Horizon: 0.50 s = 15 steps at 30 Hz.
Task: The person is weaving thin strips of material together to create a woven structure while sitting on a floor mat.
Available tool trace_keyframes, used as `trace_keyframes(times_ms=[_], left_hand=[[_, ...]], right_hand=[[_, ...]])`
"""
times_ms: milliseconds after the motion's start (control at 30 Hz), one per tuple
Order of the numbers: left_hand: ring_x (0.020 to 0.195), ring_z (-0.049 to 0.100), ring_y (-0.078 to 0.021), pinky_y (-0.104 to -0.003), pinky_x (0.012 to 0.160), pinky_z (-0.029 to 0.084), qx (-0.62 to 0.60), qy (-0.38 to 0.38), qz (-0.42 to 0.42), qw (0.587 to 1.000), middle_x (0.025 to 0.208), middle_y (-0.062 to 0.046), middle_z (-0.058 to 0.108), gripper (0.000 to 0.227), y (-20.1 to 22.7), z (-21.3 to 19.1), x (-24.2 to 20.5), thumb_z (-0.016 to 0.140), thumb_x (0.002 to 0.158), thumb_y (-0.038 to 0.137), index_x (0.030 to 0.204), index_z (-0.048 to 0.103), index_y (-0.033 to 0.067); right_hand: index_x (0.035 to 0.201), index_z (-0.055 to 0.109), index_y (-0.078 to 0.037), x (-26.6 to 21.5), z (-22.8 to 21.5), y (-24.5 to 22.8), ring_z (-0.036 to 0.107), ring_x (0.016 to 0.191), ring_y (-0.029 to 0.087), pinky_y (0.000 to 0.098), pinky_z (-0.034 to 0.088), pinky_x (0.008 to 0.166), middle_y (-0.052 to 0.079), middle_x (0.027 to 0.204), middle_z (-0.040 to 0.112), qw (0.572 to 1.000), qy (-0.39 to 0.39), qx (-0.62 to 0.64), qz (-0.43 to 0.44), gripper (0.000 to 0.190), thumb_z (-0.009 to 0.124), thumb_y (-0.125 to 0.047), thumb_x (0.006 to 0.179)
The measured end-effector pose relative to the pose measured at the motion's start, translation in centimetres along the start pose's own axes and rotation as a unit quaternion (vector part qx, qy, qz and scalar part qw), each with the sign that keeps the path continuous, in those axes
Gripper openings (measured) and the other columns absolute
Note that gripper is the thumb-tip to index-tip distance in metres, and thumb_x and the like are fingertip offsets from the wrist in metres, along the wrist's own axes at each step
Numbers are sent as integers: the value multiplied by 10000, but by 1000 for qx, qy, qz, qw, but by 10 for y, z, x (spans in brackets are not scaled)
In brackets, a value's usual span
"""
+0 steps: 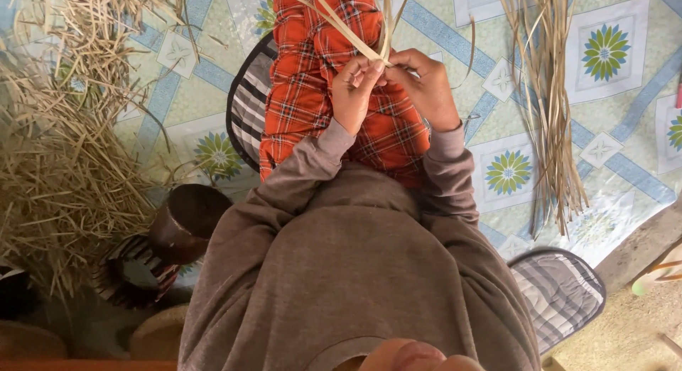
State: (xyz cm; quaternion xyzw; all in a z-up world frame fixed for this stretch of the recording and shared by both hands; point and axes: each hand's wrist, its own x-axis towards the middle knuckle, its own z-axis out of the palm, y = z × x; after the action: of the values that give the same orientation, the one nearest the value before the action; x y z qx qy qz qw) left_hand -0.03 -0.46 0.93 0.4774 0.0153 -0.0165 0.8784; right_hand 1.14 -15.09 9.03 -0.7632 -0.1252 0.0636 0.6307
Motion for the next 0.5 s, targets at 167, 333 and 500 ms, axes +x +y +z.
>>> trace_keyframes(times_ms=[167, 333, 500], left_hand=[[817, 724, -183, -276, 780, 632, 48, -24, 12, 998, 961, -134, 752, 194, -4, -11, 4, 697, 973, 75, 1126, 688, -44], [856, 754, -213, -289, 807, 647, 51, -41, 5, 998, 1016, -148, 767, 198, -4, -18, 6, 702, 962, 27, 1146, 699, -45], [812, 727, -190, -287, 797, 657, 29, -51, -18, 998, 937, -119, 730, 204, 1, -19, 8, 723, 940, 9, 1129, 675, -50]], right_hand=[[1134, 581, 60, -3, -1, 14, 705, 901, 193, 230, 575, 787, 167, 1024, 702, 998, 18, 64, 8, 164, 628, 143, 1002], [1089, 586, 77, -5, 0, 15, 726, 895, 218, 245, 592, 806, 179, 994, 708, 998, 42, 46, -10, 154, 630, 183, 986], [1005, 686, 57, -7, -2, 12, 532, 659, 80, 185, 399, 573, 93, 843, 699, 995, 72, -63, -15, 122, 734, 151, 943]])
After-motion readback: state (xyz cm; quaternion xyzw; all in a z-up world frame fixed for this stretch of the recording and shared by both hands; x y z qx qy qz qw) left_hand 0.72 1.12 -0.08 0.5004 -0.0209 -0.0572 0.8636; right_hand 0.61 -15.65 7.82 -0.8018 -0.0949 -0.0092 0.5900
